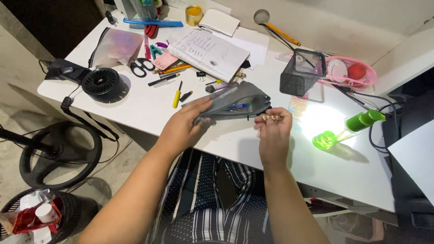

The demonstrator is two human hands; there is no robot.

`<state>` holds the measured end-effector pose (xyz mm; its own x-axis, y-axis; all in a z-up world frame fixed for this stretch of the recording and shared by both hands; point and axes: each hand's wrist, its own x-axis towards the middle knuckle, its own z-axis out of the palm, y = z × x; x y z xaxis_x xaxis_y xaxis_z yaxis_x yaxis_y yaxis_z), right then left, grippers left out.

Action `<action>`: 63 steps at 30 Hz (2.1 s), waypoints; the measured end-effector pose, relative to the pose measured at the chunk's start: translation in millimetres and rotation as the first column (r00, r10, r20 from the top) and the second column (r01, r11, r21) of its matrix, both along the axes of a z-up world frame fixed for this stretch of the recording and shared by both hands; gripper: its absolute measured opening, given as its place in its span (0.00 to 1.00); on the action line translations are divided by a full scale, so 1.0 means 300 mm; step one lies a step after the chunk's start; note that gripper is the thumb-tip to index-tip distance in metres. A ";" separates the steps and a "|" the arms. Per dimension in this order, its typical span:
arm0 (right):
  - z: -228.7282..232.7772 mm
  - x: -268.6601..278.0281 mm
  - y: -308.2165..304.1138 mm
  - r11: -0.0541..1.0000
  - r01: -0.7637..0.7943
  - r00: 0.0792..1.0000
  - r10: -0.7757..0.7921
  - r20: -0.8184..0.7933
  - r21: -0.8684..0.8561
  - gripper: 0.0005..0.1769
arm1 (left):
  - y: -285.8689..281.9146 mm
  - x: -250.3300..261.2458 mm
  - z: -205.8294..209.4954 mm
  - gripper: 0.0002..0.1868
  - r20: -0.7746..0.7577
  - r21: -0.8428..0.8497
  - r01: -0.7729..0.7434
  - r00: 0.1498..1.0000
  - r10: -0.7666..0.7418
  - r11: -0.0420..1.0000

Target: The person flips through a notebook and opens a pencil case to remove a keychain and small items. They then empty a mesh cup and organize the desk by placing pens and pencils into the cup and the pencil case.

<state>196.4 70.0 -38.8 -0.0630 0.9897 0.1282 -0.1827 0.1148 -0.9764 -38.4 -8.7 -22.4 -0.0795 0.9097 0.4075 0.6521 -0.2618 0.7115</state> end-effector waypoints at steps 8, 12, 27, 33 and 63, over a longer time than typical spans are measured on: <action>-0.004 -0.018 -0.033 0.947 -0.009 0.987 -0.044 0.157 0.321 0.07 | -0.004 -0.020 -0.030 0.22 0.080 0.088 -0.051 0.996 0.044 0.995; 0.036 -0.011 -0.038 0.981 0.056 0.993 -0.074 0.093 0.184 0.12 | -0.007 -0.019 -0.026 0.20 0.106 0.064 -0.071 0.992 0.064 0.995; 0.011 -0.014 0.012 0.990 -0.139 0.967 0.128 -0.221 -0.037 0.05 | 0.003 -0.011 -0.046 0.21 0.030 0.100 0.043 0.998 -0.047 0.994; -0.108 0.023 0.018 0.818 -0.564 0.589 0.493 -0.641 0.112 0.19 | 0.014 0.004 -0.031 0.35 -0.258 0.030 0.146 0.957 -0.133 0.989; 0.099 0.050 0.017 0.930 0.053 0.489 -0.341 0.803 0.363 0.11 | 0.010 0.002 -0.039 0.32 -0.366 -0.020 0.240 0.902 -0.230 0.971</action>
